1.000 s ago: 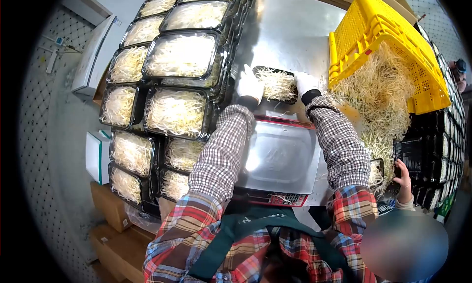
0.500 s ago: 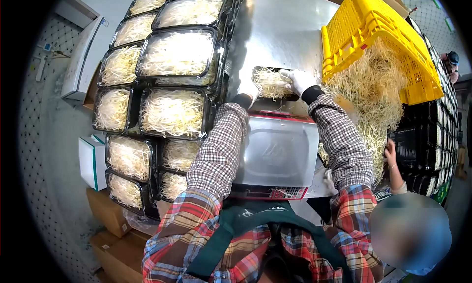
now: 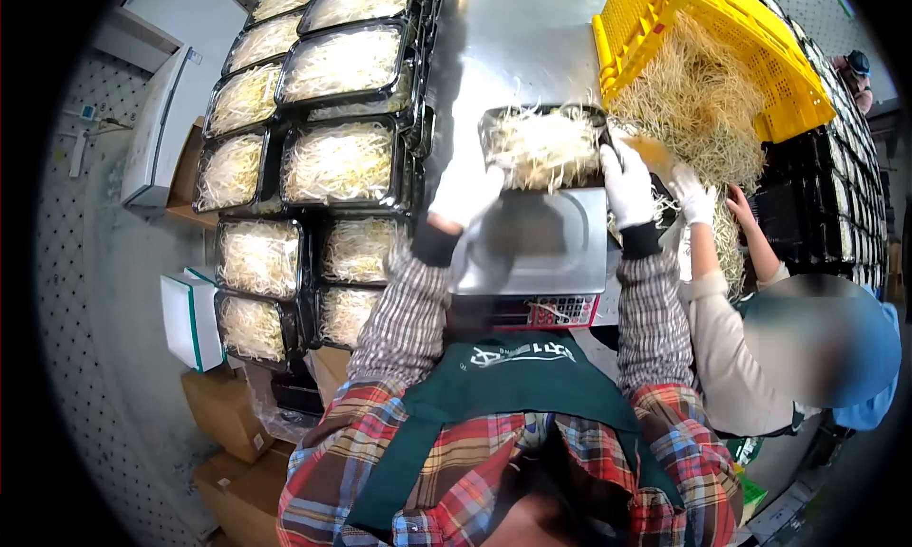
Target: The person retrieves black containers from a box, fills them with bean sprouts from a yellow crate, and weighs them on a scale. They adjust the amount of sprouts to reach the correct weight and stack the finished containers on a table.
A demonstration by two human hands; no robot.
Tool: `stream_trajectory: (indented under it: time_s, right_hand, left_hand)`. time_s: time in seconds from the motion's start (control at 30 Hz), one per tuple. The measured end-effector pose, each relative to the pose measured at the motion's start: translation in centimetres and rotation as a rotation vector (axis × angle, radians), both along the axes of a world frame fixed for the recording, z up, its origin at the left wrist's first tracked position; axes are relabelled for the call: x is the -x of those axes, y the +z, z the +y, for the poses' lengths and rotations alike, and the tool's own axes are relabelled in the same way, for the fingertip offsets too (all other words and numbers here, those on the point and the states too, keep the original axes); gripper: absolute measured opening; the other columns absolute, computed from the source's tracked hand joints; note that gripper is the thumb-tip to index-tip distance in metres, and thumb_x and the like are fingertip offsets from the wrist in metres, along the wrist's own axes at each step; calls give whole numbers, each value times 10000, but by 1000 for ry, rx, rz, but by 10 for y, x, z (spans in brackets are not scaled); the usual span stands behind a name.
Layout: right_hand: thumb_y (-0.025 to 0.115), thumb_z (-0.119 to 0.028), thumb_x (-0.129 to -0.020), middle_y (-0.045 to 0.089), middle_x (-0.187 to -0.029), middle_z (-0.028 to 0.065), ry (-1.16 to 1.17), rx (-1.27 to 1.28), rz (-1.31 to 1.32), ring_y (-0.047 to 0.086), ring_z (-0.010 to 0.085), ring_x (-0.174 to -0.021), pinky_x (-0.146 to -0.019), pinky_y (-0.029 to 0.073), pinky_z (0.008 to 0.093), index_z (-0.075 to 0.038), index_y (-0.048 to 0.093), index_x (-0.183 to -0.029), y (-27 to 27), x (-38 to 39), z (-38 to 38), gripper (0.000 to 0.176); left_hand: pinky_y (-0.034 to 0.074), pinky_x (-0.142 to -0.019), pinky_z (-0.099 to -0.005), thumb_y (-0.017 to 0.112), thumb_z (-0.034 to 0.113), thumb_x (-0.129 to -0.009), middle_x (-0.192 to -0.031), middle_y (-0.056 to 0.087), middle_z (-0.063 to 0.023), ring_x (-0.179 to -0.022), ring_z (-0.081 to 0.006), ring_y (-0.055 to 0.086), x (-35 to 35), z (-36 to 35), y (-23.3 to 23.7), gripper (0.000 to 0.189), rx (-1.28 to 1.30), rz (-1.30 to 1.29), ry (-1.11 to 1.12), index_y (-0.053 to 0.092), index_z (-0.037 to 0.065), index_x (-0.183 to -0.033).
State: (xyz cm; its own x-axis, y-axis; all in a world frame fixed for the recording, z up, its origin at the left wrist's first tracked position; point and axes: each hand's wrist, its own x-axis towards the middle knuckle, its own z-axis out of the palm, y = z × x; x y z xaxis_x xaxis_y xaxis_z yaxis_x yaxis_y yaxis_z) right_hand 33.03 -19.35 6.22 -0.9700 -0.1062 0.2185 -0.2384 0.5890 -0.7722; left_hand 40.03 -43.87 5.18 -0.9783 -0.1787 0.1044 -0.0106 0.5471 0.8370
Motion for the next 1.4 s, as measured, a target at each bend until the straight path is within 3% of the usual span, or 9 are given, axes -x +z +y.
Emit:
stream_trajectory:
  time_s: [0.2,0.27,0.33,0.73,0.87,0.93,1.07,1.33,1.4]
  right_hand:
    - [658,-193,-853,597,-1099,172,56,123,-394,578,268,-1012,-894,450,356,8,563,-1208,-41,-110,0,420]
    - [660,-213,-845,540,-1228,207,102,-47,191,517,326,-1146,-993,393,402,4,483,-1302,-39,-117,-2,536]
    - [646,-333,-838,449,-1358,214,268,-218,187,416,374,-1257,-1066,321,440,-14,386,-1385,-17,-121,-7,685]
    - [611,-309,-826,615,-1016,102,786,-469,212,616,267,-895,-754,514,387,-60,589,-1081,-16,-79,-28,357]
    - [731,-331,-762,564,-1221,165,318,39,-128,557,335,-1076,-911,457,391,-57,532,-1259,-11,54,37,601]
    - [755,-423,-729,499,-1314,219,-164,-77,215,494,344,-1197,-1010,400,402,-2,443,-1328,-16,127,74,795]
    - [760,-624,-622,202,-1496,268,-473,-458,-118,228,360,-1390,-1139,214,386,38,143,-1452,-71,262,124,1228]
    - [768,-496,-691,379,-1416,215,-435,-525,-435,403,335,-1290,-1052,349,414,34,13,-1461,-48,365,97,1202]
    - [724,-386,-753,543,-1261,194,-396,-443,-400,561,295,-1102,-913,469,391,-29,283,-1421,-61,374,111,877]
  left_hand:
    - [478,-870,-427,526,220,-845,-1081,567,-357,-963,-436,603,-125,-4,-25,808,65,-411,-41,70,-86,-1438]
    - [259,-1108,-387,565,240,-862,-1451,265,-316,-1339,-408,311,-137,-9,-62,803,320,-148,-35,121,-102,-1436]
    - [204,-1127,-459,639,289,-822,-1472,237,-304,-1371,-429,242,-122,-2,-36,851,382,125,-26,182,-90,-1431]
    - [426,-931,-439,750,174,-613,-1111,588,-71,-1124,-333,491,-83,35,-2,532,731,168,-309,605,103,-1120]
    - [374,-995,-475,737,191,-685,-1180,556,-123,-1183,-371,446,-84,39,17,584,686,88,-373,545,52,-1219]
    - [326,-1043,-496,698,168,-747,-1255,527,-155,-1236,-406,405,-85,48,28,589,608,4,-336,492,22,-1279]
    - [270,-1074,-520,576,231,-848,-1303,497,-170,-1261,-422,377,-85,69,32,524,817,-91,-261,457,-11,-1297]
    - [425,-888,-426,684,180,-783,-1079,543,-142,-1007,-332,504,-65,85,4,434,598,-97,-90,582,74,-1192]
    - [426,-885,-425,690,174,-776,-1072,544,-140,-1003,-332,504,-61,86,7,417,588,-126,-80,592,70,-1167]
